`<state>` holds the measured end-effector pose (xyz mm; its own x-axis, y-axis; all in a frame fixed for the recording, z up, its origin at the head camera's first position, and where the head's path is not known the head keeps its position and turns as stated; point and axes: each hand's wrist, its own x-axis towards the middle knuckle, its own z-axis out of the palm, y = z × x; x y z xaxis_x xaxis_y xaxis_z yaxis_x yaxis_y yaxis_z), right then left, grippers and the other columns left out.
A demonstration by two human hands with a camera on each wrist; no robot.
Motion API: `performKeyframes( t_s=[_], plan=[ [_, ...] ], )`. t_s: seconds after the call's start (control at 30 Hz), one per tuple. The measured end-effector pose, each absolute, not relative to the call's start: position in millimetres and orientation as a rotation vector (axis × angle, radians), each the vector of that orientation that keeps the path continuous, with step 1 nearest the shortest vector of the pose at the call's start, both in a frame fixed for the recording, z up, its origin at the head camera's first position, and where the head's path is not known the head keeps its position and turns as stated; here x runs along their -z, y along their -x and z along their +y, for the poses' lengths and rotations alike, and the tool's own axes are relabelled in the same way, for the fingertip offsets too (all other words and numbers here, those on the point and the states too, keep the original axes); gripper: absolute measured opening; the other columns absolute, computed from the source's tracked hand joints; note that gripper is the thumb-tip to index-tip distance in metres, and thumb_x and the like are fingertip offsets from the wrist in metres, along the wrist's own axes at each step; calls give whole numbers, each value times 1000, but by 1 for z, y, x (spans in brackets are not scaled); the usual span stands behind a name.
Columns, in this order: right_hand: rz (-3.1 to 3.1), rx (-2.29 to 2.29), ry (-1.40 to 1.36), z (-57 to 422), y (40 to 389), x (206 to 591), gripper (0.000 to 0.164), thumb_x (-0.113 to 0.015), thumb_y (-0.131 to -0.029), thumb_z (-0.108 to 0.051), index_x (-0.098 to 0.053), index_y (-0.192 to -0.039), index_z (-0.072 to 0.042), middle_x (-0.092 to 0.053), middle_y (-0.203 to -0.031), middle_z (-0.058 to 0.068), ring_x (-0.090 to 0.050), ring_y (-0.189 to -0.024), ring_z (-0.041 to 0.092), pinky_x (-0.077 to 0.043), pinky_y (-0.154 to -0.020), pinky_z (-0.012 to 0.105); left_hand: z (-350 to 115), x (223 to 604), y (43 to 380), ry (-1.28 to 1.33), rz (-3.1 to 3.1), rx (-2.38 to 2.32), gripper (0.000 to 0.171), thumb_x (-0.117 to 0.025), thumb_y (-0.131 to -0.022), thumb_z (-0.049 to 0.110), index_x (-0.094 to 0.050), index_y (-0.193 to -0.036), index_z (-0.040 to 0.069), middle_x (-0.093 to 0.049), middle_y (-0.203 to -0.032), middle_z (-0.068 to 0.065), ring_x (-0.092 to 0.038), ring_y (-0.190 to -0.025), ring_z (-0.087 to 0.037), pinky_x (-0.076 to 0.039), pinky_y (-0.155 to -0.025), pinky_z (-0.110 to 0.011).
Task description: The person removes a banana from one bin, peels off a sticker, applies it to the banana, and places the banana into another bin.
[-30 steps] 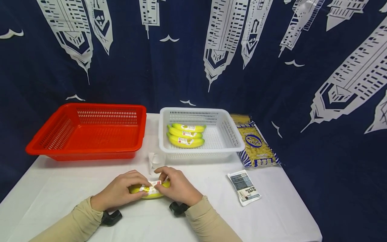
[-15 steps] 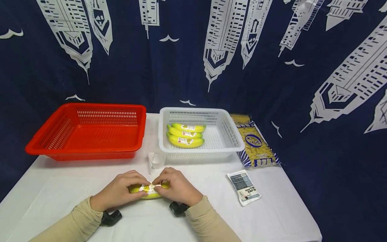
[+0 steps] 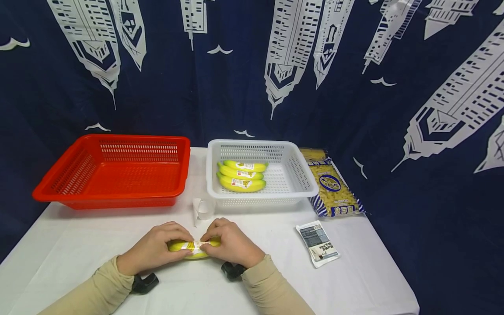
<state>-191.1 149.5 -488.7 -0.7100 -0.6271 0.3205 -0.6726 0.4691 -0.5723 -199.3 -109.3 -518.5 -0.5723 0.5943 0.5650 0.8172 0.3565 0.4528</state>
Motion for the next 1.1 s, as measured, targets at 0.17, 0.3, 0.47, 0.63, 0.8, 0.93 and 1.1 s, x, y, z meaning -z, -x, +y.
performKeyframes(
  t_s=[0.17,0.3,0.47,0.63,0.8,0.93,1.1],
  plan=[
    [-2661,-1070,-1154,150,192,489,12,-82,-85,-14,-81,-97,-16,-70,-93,-6,-60,-91,3,-50,-81,19,-110,519,200,1248,-2380,1028,26,-88,-83,29,-76,-105,27,-70,-101,19,-63,-96,-2,-54,-84,-27],
    [-2702,-1048,-1140,151,192,489,13,-84,-83,-17,-81,-96,-16,-69,-92,-8,-58,-89,2,-48,-79,18,-111,519,199,1247,-2438,1015,26,-85,-86,32,-75,-109,30,-69,-104,22,-61,-98,-1,-53,-86,-26],
    [-2769,-980,-1118,153,193,488,17,-84,-84,-24,-82,-100,-16,-69,-94,-12,-57,-92,1,-48,-80,17,-113,518,199,1264,-2481,1048,27,-83,-88,31,-77,-114,28,-70,-108,20,-62,-103,-3,-53,-89,-29],
    [-2818,-926,-1111,156,192,486,24,-85,-84,-25,-82,-106,-16,-70,-99,-12,-57,-95,3,-49,-83,18,-116,516,199,1265,-2549,1019,33,-81,-90,33,-78,-122,24,-71,-114,17,-63,-108,-7,-53,-93,-34],
    [-2836,-913,-1119,158,192,483,27,-86,-83,-23,-82,-108,-15,-70,-101,-11,-57,-96,4,-49,-83,19,-116,516,201,1252,-2589,953,37,-81,-89,40,-77,-123,29,-72,-112,20,-62,-105,-5,-49,-89,-34],
    [-2869,-901,-1137,159,192,485,28,-88,-81,-24,-82,-107,-15,-69,-100,-11,-56,-95,3,-48,-83,17,-114,517,201,1229,-2627,922,39,-79,-87,50,-77,-122,32,-71,-111,23,-60,-104,-3,-46,-86,-35],
    [-2872,-856,-1128,163,191,485,31,-90,-79,-28,-81,-107,-19,-68,-100,-13,-54,-95,2,-47,-85,20,-111,519,202,1115,-2558,1099,37,-83,-87,40,-77,-120,25,-72,-112,18,-63,-103,-6,-50,-89,-35]
  ],
)
